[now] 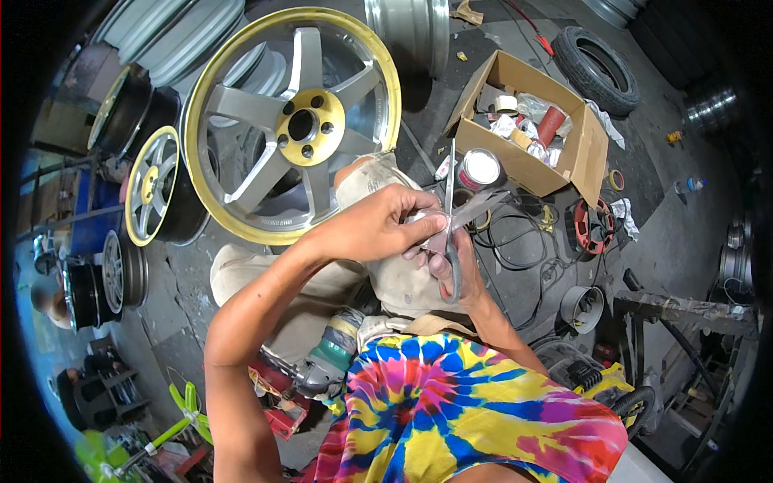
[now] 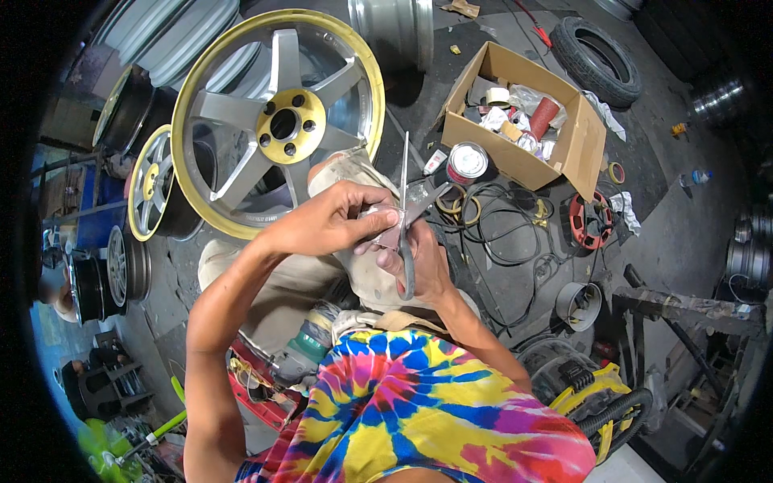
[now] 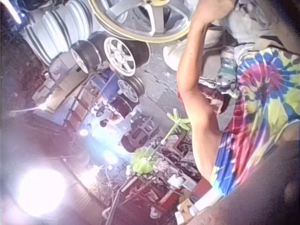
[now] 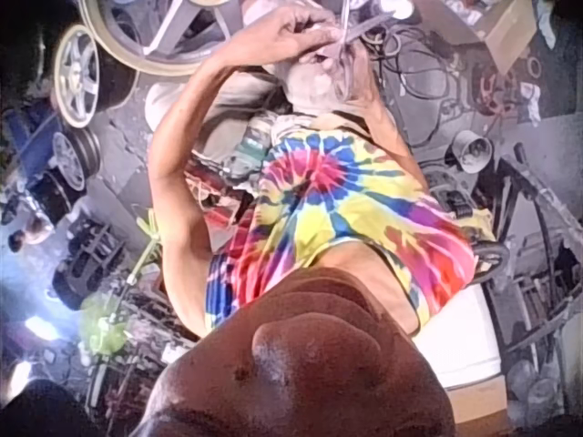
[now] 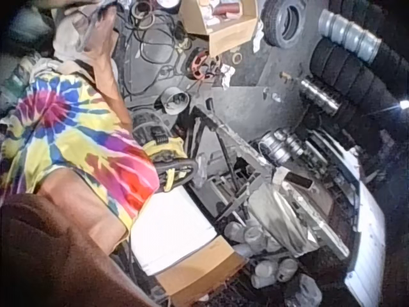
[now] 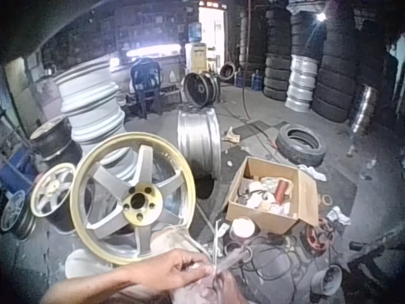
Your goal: Preparing a wheel rim by cutting sandpaper and applying tape to the center.
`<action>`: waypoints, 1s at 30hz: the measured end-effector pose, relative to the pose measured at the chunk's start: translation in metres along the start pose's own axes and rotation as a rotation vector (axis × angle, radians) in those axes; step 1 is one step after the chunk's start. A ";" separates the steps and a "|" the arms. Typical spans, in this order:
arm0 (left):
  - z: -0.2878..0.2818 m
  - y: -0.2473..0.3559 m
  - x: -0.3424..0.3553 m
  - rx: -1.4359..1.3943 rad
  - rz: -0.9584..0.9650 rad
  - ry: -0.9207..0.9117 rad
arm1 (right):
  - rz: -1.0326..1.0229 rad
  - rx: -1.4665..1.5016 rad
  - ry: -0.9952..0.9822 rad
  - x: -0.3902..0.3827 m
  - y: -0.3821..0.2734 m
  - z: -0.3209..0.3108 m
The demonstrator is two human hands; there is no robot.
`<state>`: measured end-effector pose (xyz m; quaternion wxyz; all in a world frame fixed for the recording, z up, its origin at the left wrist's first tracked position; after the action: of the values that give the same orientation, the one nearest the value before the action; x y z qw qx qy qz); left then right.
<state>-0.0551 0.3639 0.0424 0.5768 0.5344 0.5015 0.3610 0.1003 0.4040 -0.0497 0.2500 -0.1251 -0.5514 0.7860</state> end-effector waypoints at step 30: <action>-0.015 -0.002 0.009 -0.126 -0.389 -0.213 | 0.141 0.151 0.033 -0.025 0.023 0.001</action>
<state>-0.0677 0.3761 0.0395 0.7176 0.4255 0.5077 0.2151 0.1154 0.3838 -0.0723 0.2117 -0.1573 -0.4763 0.8388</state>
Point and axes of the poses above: each hand's wrist, its own x-axis towards the middle knuckle, its own z-axis out of the palm, y = z × x, the point moved 3 cm from there along x, towards the middle knuckle, and after that the axes turned 2 degrees about -y, right-handed, at the moved point
